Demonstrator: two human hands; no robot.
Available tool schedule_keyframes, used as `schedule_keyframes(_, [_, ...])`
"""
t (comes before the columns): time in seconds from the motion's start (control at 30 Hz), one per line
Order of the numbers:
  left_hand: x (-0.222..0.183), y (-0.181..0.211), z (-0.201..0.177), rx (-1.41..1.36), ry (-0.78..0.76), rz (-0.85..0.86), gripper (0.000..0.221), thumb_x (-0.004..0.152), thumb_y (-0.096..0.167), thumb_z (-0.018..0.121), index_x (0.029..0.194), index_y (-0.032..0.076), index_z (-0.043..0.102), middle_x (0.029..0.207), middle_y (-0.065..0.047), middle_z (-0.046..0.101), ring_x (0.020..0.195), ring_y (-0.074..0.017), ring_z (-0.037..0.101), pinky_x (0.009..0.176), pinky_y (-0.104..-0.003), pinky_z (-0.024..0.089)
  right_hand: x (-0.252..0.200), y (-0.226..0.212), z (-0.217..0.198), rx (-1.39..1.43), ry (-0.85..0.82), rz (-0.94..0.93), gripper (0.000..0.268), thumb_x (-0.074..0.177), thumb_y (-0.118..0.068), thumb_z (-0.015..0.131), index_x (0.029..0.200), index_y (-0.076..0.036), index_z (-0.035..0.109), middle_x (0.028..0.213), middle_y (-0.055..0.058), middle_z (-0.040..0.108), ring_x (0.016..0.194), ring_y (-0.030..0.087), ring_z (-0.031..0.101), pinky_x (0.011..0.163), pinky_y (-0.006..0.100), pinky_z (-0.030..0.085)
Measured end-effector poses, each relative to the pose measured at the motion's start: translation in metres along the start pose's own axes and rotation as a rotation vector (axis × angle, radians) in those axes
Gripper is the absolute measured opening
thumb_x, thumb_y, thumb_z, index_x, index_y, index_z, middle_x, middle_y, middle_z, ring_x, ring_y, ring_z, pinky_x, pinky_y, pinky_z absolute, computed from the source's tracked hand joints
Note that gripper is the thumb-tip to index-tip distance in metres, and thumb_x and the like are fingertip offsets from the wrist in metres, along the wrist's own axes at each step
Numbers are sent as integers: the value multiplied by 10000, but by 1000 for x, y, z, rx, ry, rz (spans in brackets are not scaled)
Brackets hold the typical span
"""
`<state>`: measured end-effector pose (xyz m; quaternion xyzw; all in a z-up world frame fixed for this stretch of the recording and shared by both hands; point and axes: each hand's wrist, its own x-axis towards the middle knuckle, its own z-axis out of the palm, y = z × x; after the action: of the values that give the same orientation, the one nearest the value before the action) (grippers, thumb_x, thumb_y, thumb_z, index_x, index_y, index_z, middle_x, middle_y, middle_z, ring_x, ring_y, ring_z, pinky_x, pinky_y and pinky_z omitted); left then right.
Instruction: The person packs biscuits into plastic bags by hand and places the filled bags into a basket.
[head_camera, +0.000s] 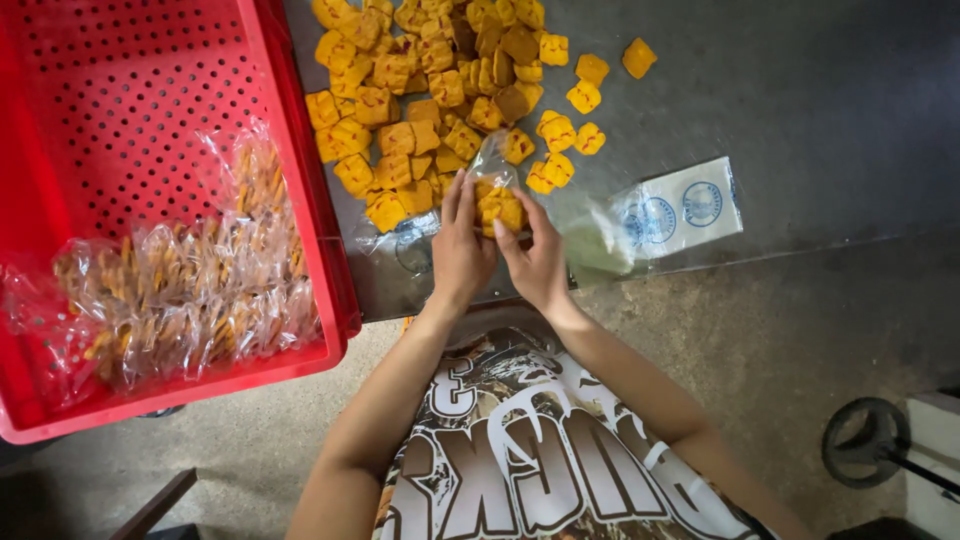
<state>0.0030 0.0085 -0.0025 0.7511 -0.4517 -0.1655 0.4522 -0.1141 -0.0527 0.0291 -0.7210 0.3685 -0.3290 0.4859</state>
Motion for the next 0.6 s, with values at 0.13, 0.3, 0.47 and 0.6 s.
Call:
schedule_keyframes(0.13, [-3,7,-10,-8,-54,33,730,824,-13,592,1530,19,409,1650,-160,359,1186,-416,662,828,-415,607,2,8,-6,-204,-43,-49,491,985,-185,718,1424,-43,551,1247,220,716,1115,290,741,890,358,604])
schedule_keyframes(0.3, [-8,15,-23,-34,-293,141,810,780,-30,605,1555,35,377,1675,-175,310,1158,-423,649,839,-456,588,14,36,-14,-365,-168,74,535,884,-204,758,1300,-54,458,981,178,748,879,339,752,723,411,583])
schedule_keyframes(0.47, [2,6,-7,-196,-152,156,861,882,-64,618,1666,30,274,1706,-170,252,1406,-458,526,1019,-407,577,45,18,-28,-598,-393,274,526,930,-346,685,1359,-123,477,786,122,742,687,300,729,603,432,534])
schedule_keyframes(0.6, [21,-7,-18,-489,-385,-154,896,777,-62,618,1597,65,281,1717,-159,235,1105,-336,646,766,-321,567,46,3,-57,-754,-663,-95,492,816,-328,693,1288,-236,593,740,74,732,623,284,710,525,408,512])
